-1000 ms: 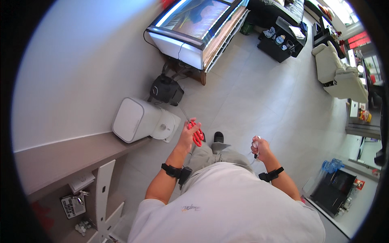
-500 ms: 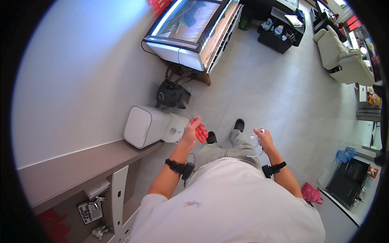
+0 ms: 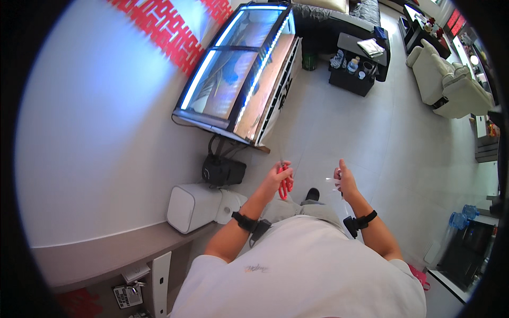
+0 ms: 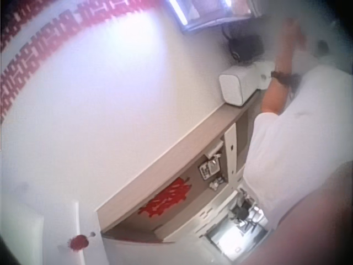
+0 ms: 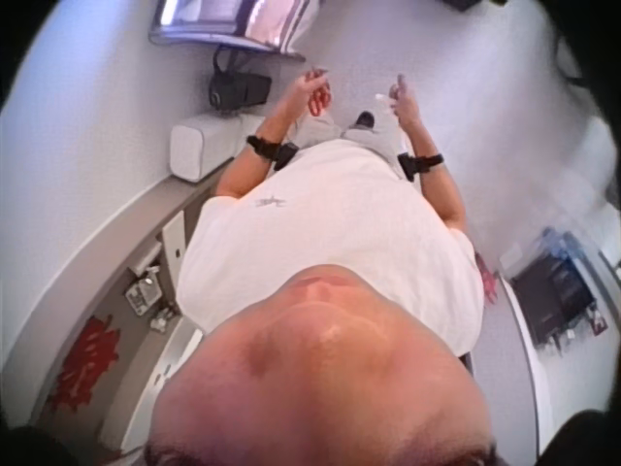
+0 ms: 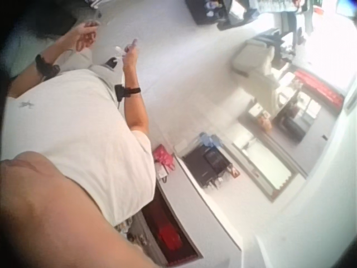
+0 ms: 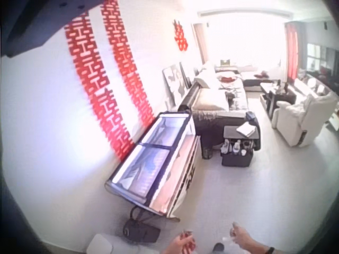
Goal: The person cuts a flexible LED strip with scissors, peels off the backing, and adheres it to the frame of a glass-top aquarium. They press the strip along the edge and adjust the aquarium lid afterward.
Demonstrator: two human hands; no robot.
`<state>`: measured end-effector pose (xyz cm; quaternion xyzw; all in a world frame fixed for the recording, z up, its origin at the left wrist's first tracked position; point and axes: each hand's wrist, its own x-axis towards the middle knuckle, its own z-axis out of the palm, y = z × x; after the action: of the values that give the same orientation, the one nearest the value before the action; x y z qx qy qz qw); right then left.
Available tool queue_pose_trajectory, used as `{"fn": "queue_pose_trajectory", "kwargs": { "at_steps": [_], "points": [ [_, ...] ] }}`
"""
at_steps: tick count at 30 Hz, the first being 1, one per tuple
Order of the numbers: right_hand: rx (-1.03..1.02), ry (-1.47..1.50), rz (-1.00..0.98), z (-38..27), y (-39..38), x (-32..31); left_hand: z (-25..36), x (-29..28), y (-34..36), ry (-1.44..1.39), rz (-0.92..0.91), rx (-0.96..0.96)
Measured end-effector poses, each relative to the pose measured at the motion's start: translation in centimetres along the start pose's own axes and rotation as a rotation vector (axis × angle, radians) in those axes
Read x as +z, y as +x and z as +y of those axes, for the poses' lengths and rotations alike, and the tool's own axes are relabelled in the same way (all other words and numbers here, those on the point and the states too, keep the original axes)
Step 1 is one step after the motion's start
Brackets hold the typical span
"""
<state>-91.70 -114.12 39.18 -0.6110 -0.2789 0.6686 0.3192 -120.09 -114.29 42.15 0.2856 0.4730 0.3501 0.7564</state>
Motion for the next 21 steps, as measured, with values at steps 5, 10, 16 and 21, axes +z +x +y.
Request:
{"fn": "queue_pose_trajectory", "kwargs": {
  "at_steps": [5, 10, 16, 21],
  "points": [
    [0.124, 0.194, 0.092, -3.2, 8.4, -5.2, 2.3, -1.6, 5.3, -0.065, 0.233, -0.008],
    [0.14, -0.013, 0.255, 0.7, 20.4, -12.1, 5.6, -3.8, 15.2, -0.1, 0.265, -0.007],
    [0.289, -0.702, 0.532, 12.6, 24.5, -33.4, 12.9, -2.5, 30.9, -0.005, 0.172, -0.013],
    [0.618, 0.018, 0.878, 11.0, 20.0, -39.3, 19.5, 1.8, 42.8, 0.261, 0.012, -0.181]
  ]
}}
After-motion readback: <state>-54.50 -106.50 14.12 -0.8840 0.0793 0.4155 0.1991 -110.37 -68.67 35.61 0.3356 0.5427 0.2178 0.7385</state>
